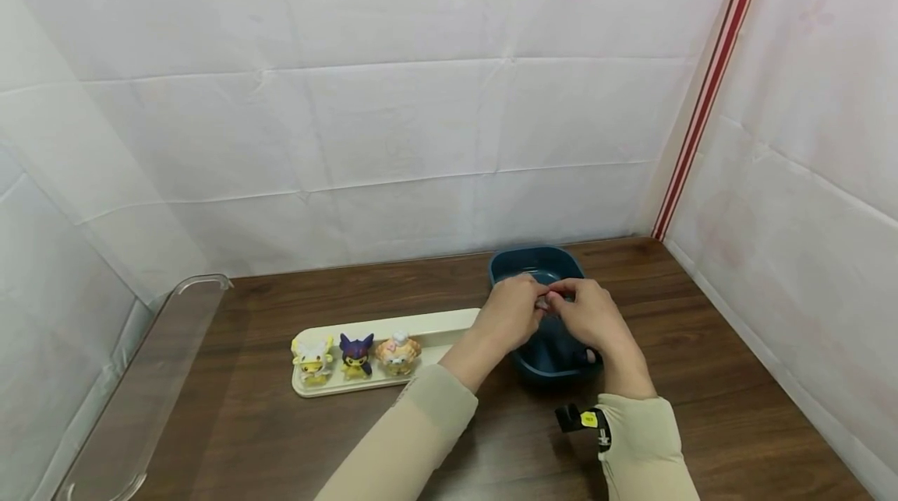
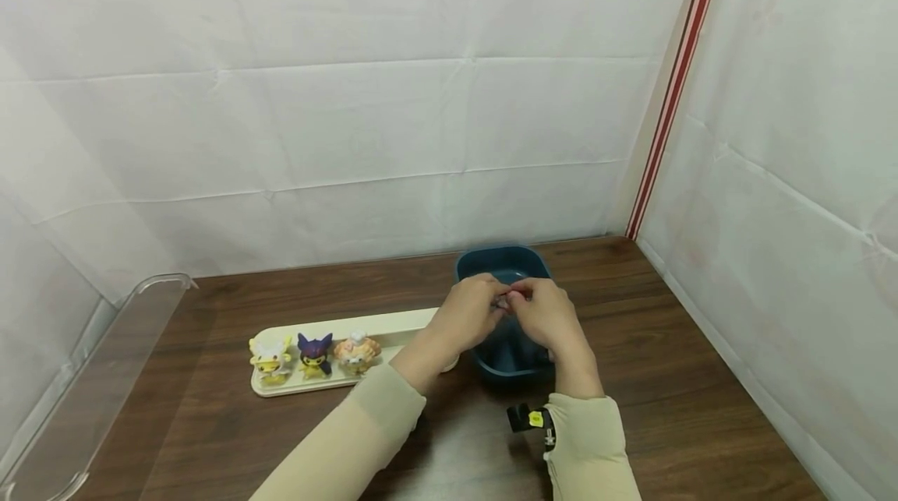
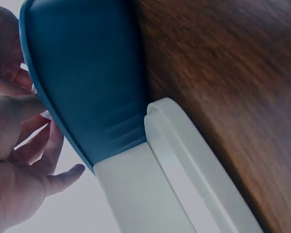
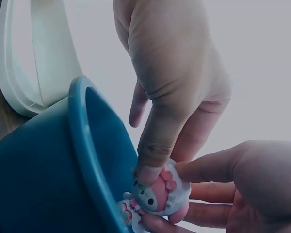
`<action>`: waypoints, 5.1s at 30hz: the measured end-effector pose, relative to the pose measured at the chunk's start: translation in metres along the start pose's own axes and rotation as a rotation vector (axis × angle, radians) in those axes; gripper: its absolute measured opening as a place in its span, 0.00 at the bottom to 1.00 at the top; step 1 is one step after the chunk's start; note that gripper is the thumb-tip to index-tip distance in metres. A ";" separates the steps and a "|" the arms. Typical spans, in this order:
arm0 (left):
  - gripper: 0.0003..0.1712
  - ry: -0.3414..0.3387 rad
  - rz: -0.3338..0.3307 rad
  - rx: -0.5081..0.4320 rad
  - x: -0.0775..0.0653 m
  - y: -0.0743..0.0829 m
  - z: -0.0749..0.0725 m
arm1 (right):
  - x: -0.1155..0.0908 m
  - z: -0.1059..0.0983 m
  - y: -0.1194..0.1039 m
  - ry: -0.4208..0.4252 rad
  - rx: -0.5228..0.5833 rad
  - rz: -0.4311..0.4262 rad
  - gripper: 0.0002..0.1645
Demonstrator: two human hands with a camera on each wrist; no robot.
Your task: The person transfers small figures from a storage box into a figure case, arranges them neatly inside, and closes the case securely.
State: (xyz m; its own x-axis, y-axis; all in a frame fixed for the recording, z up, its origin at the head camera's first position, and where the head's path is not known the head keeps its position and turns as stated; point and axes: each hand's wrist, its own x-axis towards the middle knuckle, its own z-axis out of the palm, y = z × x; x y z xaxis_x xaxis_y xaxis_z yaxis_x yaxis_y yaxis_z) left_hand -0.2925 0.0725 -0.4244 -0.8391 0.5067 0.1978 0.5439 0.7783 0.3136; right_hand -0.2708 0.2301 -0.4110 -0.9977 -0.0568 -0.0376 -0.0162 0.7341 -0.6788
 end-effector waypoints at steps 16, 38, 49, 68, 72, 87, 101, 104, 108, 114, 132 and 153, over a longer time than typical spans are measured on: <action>0.16 0.022 0.020 -0.080 -0.008 -0.006 -0.020 | -0.002 -0.006 -0.007 -0.020 0.051 -0.053 0.22; 0.16 0.020 0.028 -0.076 -0.024 -0.009 -0.050 | -0.010 -0.011 -0.018 -0.025 0.046 -0.182 0.23; 0.16 -0.001 0.019 -0.084 -0.035 -0.010 -0.063 | -0.015 -0.012 -0.023 -0.071 0.043 -0.247 0.21; 0.13 -0.007 0.023 -0.083 -0.059 -0.026 -0.075 | -0.016 0.004 -0.039 -0.132 0.040 -0.324 0.19; 0.12 -0.015 0.016 -0.094 -0.064 -0.028 -0.077 | -0.016 0.007 -0.043 -0.146 0.040 -0.329 0.19; 0.14 -0.007 -0.019 -0.100 -0.078 -0.040 -0.079 | -0.014 0.019 -0.048 -0.173 0.080 -0.370 0.06; 0.13 -0.024 -0.073 -0.078 -0.089 -0.053 -0.079 | -0.013 0.034 -0.054 -0.206 0.040 -0.383 0.12; 0.13 -0.032 -0.072 -0.076 -0.090 -0.056 -0.080 | -0.012 0.038 -0.056 -0.210 0.031 -0.381 0.14; 0.12 -0.052 -0.052 -0.068 -0.090 -0.060 -0.081 | -0.010 0.045 -0.059 -0.208 0.020 -0.380 0.13; 0.09 -0.101 -0.030 -0.027 -0.093 -0.066 -0.080 | -0.008 0.056 -0.062 -0.189 -0.015 -0.377 0.09; 0.15 -0.083 -0.022 0.206 -0.104 -0.078 -0.078 | -0.004 0.084 -0.067 -0.176 -0.083 -0.390 0.07; 0.13 -0.078 -0.057 0.207 -0.106 -0.080 -0.076 | -0.005 0.096 -0.068 -0.188 -0.071 -0.403 0.09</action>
State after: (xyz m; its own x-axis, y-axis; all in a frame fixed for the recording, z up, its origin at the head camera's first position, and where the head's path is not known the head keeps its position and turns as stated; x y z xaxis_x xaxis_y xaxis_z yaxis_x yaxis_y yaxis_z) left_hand -0.2471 -0.0717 -0.4002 -0.8702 0.4801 0.1105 0.4913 0.8623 0.1230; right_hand -0.2581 0.1159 -0.4351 -0.8814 -0.4652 0.0823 -0.4122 0.6722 -0.6150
